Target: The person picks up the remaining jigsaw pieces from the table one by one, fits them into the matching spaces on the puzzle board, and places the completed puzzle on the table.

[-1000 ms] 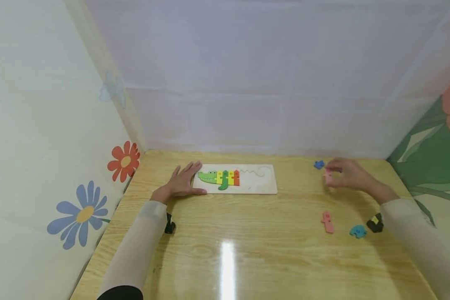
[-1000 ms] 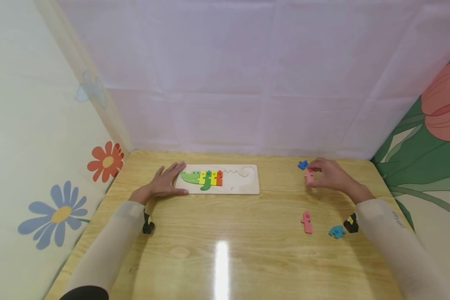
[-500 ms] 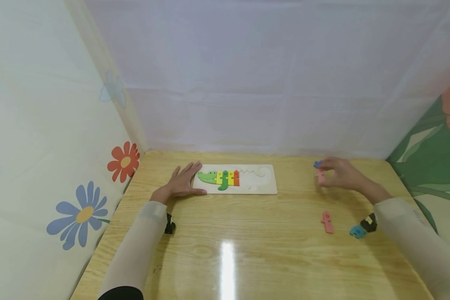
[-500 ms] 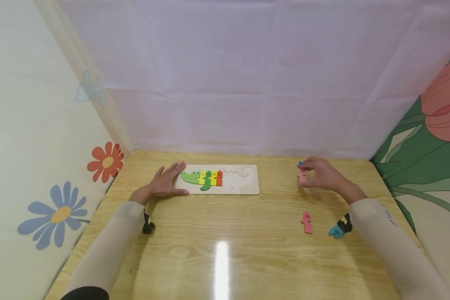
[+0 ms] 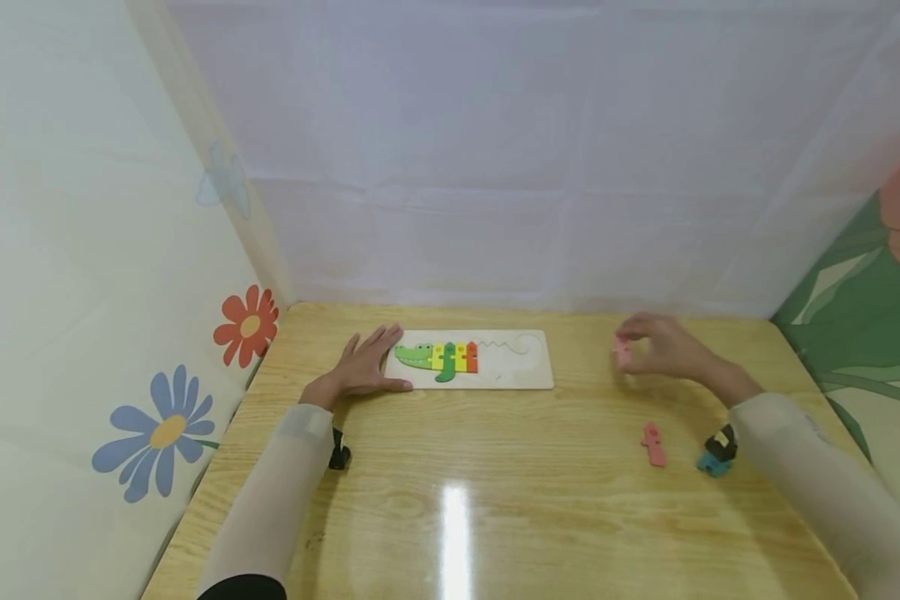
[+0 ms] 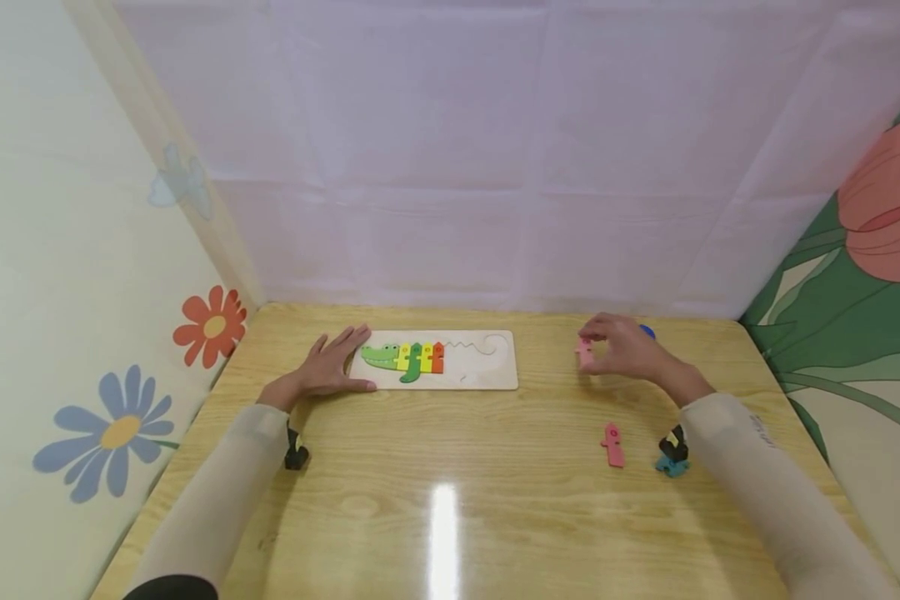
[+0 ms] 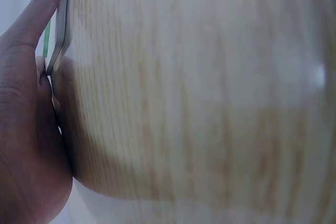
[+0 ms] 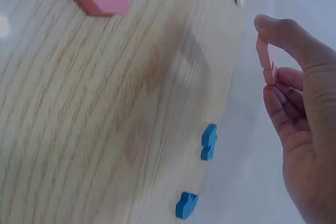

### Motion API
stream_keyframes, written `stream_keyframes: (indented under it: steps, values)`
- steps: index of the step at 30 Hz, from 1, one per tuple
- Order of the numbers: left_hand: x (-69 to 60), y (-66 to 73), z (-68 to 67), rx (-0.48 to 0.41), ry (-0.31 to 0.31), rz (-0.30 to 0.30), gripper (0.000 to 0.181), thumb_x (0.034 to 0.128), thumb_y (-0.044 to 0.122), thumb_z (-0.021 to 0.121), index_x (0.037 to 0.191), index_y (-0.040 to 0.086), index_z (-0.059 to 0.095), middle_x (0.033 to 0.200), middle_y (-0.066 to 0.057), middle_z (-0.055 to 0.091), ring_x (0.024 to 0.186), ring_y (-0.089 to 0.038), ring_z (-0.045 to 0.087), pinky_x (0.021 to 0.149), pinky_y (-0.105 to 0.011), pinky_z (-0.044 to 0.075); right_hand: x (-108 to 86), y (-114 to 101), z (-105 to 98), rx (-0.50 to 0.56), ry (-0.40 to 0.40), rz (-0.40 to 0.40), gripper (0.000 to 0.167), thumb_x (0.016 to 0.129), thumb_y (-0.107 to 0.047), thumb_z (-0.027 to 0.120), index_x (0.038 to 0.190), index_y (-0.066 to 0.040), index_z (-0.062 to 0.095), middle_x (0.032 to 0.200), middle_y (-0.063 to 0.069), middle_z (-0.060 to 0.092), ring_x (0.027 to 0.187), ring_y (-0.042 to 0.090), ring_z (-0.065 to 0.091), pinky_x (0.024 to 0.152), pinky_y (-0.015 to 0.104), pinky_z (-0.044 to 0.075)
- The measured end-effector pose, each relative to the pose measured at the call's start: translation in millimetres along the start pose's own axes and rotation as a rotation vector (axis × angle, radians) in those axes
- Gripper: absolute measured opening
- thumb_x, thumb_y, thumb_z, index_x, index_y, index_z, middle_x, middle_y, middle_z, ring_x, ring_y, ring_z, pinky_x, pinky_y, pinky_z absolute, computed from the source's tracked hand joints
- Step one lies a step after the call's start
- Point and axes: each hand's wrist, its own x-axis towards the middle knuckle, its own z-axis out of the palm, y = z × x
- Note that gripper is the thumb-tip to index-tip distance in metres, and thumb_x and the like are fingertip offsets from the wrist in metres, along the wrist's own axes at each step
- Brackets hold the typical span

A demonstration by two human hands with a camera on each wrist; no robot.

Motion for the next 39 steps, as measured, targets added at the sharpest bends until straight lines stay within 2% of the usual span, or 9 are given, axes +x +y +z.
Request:
stream_keyframes:
  steps: [8, 13, 18, 29, 39]
  values:
    - [-3.0, 6.5, -4.8, 0.01, -0.018, -0.019, 0.12, 0.0858, 0.067, 0.077, 0.171, 0.01, 0.016, 0.178, -0.011, 0.011, 0.165, -0.036, 0.005, 0.126, -0.067, -0.005, 8.3, -7, 10, 0.002, -0.006, -0.016, 0.041, 0.077, -0.012, 0.088, 0.112, 0.006, 0.076, 0.111, 0.018, 0.075, 0.1, 0.036, 0.075, 0.088, 0.053, 0.062]
    - [-1.0, 0.9, -1.6, -0.003, -0.006, -0.001, 0.125, 0.0825, 0.077, 0.073, 0.171, 0.009, 0.016, 0.178, -0.012, 0.011, 0.164, -0.037, 0.005, 0.126, -0.068, -0.005, 17.6, -14, 14, 0.016, -0.014, -0.051, 0.041, 0.077, -0.01, 0.087, 0.112, 0.007, 0.076, 0.111, 0.018, 0.075, 0.099, 0.035, 0.075, 0.088, 0.052, 0.062]
    - [1.6, -5.2, 1.5, 0.007, -0.012, -0.001, 0.127, 0.0818, 0.082, 0.069, 0.172, 0.013, 0.012, 0.179, -0.008, 0.007, 0.165, -0.033, 0.003, 0.126, -0.066, -0.007, 25.9, -21, 18, 0.028, -0.034, -0.051, 0.044, 0.078, -0.014, 0.088, 0.114, 0.007, 0.076, 0.113, 0.017, 0.075, 0.101, 0.035, 0.073, 0.09, 0.052, 0.061]
    - [-0.5, 1.1, -0.7, -0.02, -0.002, 0.016, 0.126, 0.0824, 0.079, 0.072, 0.171, 0.009, 0.016, 0.178, -0.012, 0.009, 0.164, -0.038, 0.006, 0.125, -0.069, -0.006, 40.0, -31, 31, 0.073, -0.067, -0.047, 0.049, 0.077, -0.016, 0.09, 0.117, 0.009, 0.075, 0.117, 0.018, 0.074, 0.108, 0.038, 0.071, 0.096, 0.055, 0.059]
    - [-0.7, -1.6, 0.3, -0.019, -0.001, 0.022, 0.124, 0.0821, 0.083, 0.067, 0.172, 0.013, 0.017, 0.179, -0.007, 0.007, 0.165, -0.035, 0.003, 0.125, -0.067, -0.009, 54.9, -42, 37, 0.081, -0.041, -0.117, 0.049, 0.075, -0.017, 0.093, 0.115, 0.006, 0.076, 0.114, 0.015, 0.075, 0.106, 0.034, 0.072, 0.095, 0.05, 0.06]
